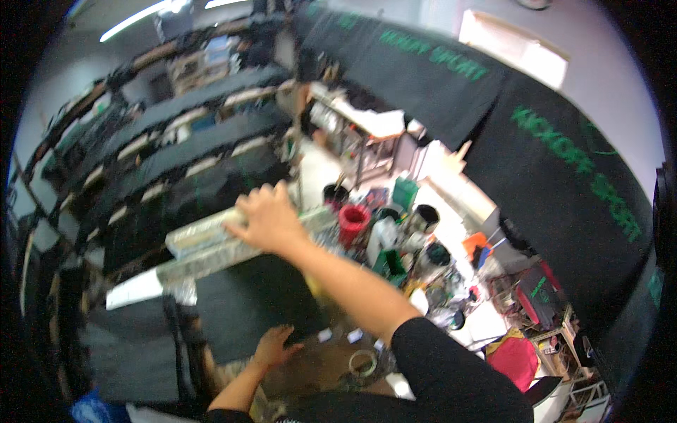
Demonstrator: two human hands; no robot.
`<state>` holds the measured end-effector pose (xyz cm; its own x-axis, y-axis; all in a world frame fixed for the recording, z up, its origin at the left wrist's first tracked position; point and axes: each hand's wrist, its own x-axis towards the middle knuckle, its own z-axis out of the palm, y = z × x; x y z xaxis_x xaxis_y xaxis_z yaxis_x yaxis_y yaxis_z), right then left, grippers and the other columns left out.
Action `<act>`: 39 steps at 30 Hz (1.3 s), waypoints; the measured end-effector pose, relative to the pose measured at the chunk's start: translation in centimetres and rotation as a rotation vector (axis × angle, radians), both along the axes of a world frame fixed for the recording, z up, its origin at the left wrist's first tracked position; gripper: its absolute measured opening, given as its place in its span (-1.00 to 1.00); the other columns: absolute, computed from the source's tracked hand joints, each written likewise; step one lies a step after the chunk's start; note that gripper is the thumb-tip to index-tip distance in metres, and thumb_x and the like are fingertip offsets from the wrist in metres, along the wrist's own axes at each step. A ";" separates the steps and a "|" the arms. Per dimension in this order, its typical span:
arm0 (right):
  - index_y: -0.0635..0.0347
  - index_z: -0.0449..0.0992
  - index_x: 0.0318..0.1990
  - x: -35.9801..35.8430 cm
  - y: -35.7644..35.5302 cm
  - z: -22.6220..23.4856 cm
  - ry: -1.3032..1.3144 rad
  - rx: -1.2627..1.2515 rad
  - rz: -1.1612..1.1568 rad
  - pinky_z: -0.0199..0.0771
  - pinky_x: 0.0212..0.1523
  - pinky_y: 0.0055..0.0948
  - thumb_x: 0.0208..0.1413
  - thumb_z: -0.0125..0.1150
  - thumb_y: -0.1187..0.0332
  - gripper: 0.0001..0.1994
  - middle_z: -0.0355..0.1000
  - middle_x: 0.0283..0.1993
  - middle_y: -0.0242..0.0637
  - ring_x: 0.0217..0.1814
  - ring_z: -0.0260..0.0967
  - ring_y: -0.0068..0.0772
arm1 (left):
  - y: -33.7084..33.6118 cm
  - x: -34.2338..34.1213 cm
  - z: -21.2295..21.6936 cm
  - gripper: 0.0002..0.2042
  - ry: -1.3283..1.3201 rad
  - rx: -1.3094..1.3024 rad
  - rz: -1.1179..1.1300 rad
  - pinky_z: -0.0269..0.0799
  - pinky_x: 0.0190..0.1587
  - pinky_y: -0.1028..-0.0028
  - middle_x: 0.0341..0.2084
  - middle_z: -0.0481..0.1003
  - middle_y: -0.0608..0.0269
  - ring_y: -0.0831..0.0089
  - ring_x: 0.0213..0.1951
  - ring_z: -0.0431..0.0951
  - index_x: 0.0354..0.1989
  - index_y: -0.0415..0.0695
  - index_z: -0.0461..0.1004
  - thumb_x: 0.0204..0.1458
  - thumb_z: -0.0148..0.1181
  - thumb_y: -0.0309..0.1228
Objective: The person screen prints a green logo onto black tote bags using a squeegee and a screen printing frame. They repeatedly pull the squeegee across the frame, lift the screen, and place the printed bags onto a drying rack.
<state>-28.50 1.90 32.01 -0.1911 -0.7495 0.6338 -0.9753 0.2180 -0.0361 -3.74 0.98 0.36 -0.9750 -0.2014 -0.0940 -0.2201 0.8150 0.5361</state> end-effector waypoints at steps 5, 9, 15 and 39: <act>0.05 0.68 0.04 -0.4 -0.5 1.1 -0.070 0.167 -0.002 0.20 0.28 0.16 0.30 -0.06 -0.39 -0.31 0.63 -0.03 -0.11 0.14 0.50 -0.08 | 0.8 6.5 -1.1 -0.09 -0.019 -0.277 0.023 -0.09 0.55 -0.24 0.49 0.24 -0.10 -0.22 0.51 0.14 0.47 -0.07 0.36 0.10 0.25 0.36; 0.06 0.72 -0.17 -1.0 -1.7 0.7 0.018 -0.006 0.038 0.30 0.05 0.08 0.29 0.00 -0.39 -0.33 0.65 -0.25 -0.15 -0.08 0.60 -0.09 | 2.4 5.9 -1.6 0.06 -0.017 -0.323 0.067 -0.30 0.52 -0.40 0.56 0.10 -0.10 -0.29 0.57 -0.05 0.55 -0.01 0.26 0.00 0.13 0.53; 0.05 0.75 -0.19 -1.3 -1.9 0.8 0.047 -0.022 0.022 0.36 0.01 0.06 0.26 0.00 -0.40 -0.32 0.66 -0.25 -0.08 -0.10 0.62 -0.06 | 4.0 3.0 -3.3 0.17 -0.023 -0.295 0.083 -0.40 0.50 -0.47 0.62 -0.01 -0.01 -0.33 0.60 -0.14 0.58 0.00 0.19 -0.10 0.12 0.60; 0.20 0.64 -0.18 0.2 -1.3 3.0 -0.078 0.178 -0.013 0.31 0.15 -0.04 0.38 -0.10 -0.33 -0.31 0.63 -0.23 -0.12 -0.15 0.49 -0.16 | 8.5 -0.8 -3.1 0.17 0.055 -0.139 0.132 -0.29 0.55 -0.33 0.61 0.00 -0.08 -0.31 0.60 -0.12 0.58 -0.06 0.18 -0.06 0.06 0.61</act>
<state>-28.31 0.64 34.97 -0.2443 -0.8457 0.4744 -0.9682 0.2399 -0.0710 -4.58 9.51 -2.78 -0.9422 -0.3350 -0.0038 -0.3032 0.8480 0.4347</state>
